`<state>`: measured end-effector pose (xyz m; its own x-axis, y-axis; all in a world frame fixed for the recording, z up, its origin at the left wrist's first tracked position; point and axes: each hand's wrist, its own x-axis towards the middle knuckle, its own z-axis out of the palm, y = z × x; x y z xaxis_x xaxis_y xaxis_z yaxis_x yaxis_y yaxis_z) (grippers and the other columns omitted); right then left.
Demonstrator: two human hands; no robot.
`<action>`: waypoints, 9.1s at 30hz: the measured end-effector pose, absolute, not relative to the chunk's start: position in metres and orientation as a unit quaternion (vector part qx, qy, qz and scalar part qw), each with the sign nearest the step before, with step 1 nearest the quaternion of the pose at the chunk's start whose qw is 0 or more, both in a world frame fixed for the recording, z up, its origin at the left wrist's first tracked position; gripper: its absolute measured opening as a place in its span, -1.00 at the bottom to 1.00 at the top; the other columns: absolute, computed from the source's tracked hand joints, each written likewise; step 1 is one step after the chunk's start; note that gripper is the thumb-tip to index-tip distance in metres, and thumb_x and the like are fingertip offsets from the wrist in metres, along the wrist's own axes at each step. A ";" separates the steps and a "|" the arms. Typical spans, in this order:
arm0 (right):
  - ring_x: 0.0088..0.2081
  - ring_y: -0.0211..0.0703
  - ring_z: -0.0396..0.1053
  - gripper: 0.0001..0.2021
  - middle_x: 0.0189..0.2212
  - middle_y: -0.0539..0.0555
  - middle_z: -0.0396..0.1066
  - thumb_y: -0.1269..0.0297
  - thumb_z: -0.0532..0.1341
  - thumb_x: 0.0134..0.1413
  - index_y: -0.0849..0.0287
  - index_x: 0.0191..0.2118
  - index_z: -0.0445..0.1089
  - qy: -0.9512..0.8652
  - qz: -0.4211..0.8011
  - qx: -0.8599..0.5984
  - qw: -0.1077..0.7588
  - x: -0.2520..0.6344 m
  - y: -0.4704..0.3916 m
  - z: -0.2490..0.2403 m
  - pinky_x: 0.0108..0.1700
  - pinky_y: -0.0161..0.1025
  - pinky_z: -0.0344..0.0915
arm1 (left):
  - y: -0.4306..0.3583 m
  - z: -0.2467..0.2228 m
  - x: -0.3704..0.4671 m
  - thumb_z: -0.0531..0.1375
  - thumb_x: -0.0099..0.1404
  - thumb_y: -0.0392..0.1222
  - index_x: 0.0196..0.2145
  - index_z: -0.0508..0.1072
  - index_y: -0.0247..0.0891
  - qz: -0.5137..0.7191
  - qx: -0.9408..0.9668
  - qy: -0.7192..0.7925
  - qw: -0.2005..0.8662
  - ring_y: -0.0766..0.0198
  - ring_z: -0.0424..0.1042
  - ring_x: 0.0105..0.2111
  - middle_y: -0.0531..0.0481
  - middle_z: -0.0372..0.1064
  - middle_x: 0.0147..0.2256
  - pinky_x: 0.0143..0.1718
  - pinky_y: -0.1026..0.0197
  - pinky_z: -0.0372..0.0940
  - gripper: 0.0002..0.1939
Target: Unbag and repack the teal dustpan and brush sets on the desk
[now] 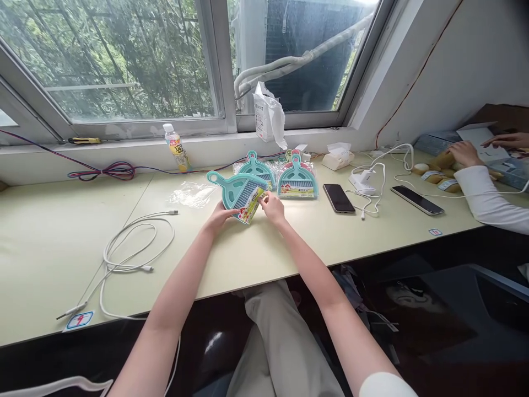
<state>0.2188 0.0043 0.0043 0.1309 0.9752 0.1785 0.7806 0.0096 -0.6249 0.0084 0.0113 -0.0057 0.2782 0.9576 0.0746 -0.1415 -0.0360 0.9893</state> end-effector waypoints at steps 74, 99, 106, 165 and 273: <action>-0.50 -0.21 0.50 -0.83 -0.48 0.01 0.52 0.45 0.27 0.14 0.14 -0.30 0.24 -0.414 0.537 -0.524 0.515 0.217 0.004 0.002 -0.42 -0.28 0.50 | 0.036 -0.024 -0.040 0.02 0.24 -0.45 -0.09 0.55 -0.15 0.224 0.754 0.617 0.016 -0.06 0.34 0.08 -0.16 0.41 0.06 0.13 -0.08 0.20 -0.58; -0.49 -0.20 0.51 -0.80 -0.46 0.02 0.54 0.41 0.33 0.09 0.14 -0.30 0.26 -0.403 0.572 -0.490 0.519 0.217 0.005 -0.002 -0.44 -0.30 0.48 | 0.026 -0.008 -0.025 -0.07 0.17 -0.55 0.22 0.35 -0.24 0.408 0.755 0.503 0.107 0.06 0.13 0.32 -0.14 0.20 0.28 0.34 -0.09 0.07 -0.31; -0.53 -0.25 0.46 -0.83 -0.52 0.00 0.50 0.49 0.27 0.13 0.14 -0.33 0.25 -0.354 0.549 -0.522 0.548 0.218 0.007 0.000 -0.47 -0.34 0.43 | 0.014 0.002 -0.019 -0.14 0.22 -0.56 0.24 0.31 -0.19 0.428 0.790 0.435 0.053 0.16 0.11 0.32 -0.09 0.18 0.29 0.35 -0.03 0.04 -0.29; -0.52 -0.29 0.48 -0.79 -0.50 -0.03 0.50 0.43 0.33 0.12 0.15 -0.29 0.24 -0.357 0.560 -0.445 0.601 0.209 -0.001 0.007 -0.44 -0.37 0.49 | 0.008 -0.005 0.021 0.21 0.29 0.16 0.09 0.45 -0.23 0.442 0.473 0.312 0.696 -0.07 0.37 0.15 -0.17 0.43 0.11 0.19 -0.09 0.26 -0.46; -0.47 -0.21 0.53 -0.74 -0.45 -0.03 0.53 0.32 0.35 0.03 0.14 -0.23 0.25 -0.401 0.494 -0.449 0.628 0.205 0.013 -0.020 -0.43 -0.28 0.57 | -0.034 0.014 0.054 -0.06 0.40 -0.43 0.34 0.19 -0.15 0.176 0.808 0.561 -0.037 0.00 0.47 0.05 -0.20 0.11 0.33 -0.14 0.08 0.48 -0.41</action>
